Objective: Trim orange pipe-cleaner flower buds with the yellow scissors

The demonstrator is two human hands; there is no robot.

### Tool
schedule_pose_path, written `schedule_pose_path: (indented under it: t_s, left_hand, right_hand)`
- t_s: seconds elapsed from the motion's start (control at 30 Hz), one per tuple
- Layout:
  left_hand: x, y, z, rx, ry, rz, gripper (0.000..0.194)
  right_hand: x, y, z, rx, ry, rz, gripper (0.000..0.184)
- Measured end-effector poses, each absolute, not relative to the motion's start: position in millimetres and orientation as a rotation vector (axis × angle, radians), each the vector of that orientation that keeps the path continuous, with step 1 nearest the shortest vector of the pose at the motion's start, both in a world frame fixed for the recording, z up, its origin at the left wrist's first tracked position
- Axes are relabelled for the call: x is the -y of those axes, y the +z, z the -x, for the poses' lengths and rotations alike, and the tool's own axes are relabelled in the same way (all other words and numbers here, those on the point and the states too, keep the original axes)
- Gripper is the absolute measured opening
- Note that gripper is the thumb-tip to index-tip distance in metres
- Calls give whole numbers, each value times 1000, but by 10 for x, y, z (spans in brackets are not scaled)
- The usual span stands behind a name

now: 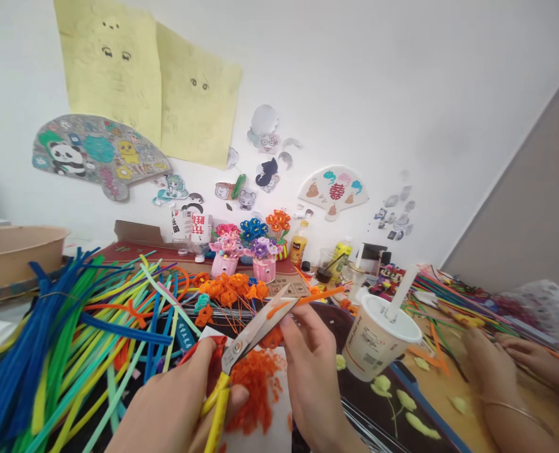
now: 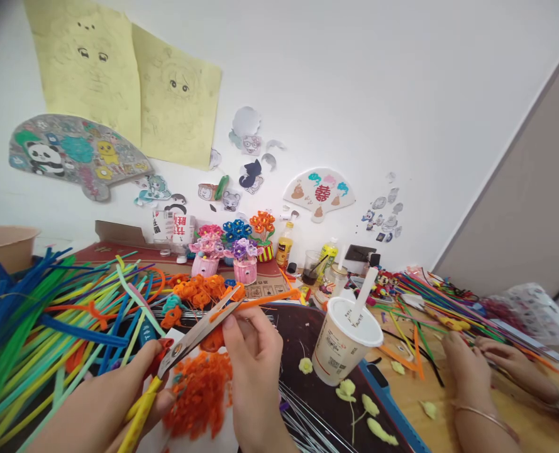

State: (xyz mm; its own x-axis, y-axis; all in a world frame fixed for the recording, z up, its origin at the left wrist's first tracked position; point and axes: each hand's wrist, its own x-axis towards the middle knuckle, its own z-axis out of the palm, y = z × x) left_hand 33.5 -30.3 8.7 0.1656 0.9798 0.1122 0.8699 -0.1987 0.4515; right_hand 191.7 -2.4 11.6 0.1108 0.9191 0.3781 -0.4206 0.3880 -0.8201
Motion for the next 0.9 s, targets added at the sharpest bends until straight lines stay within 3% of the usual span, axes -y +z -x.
schedule_pose_path:
  t_s: [0.9]
  left_hand:
    - [315, 30, -329, -1737, 744, -2170, 48]
  right_hand:
    - [22, 150, -1922, 1066, 1006, 652, 16]
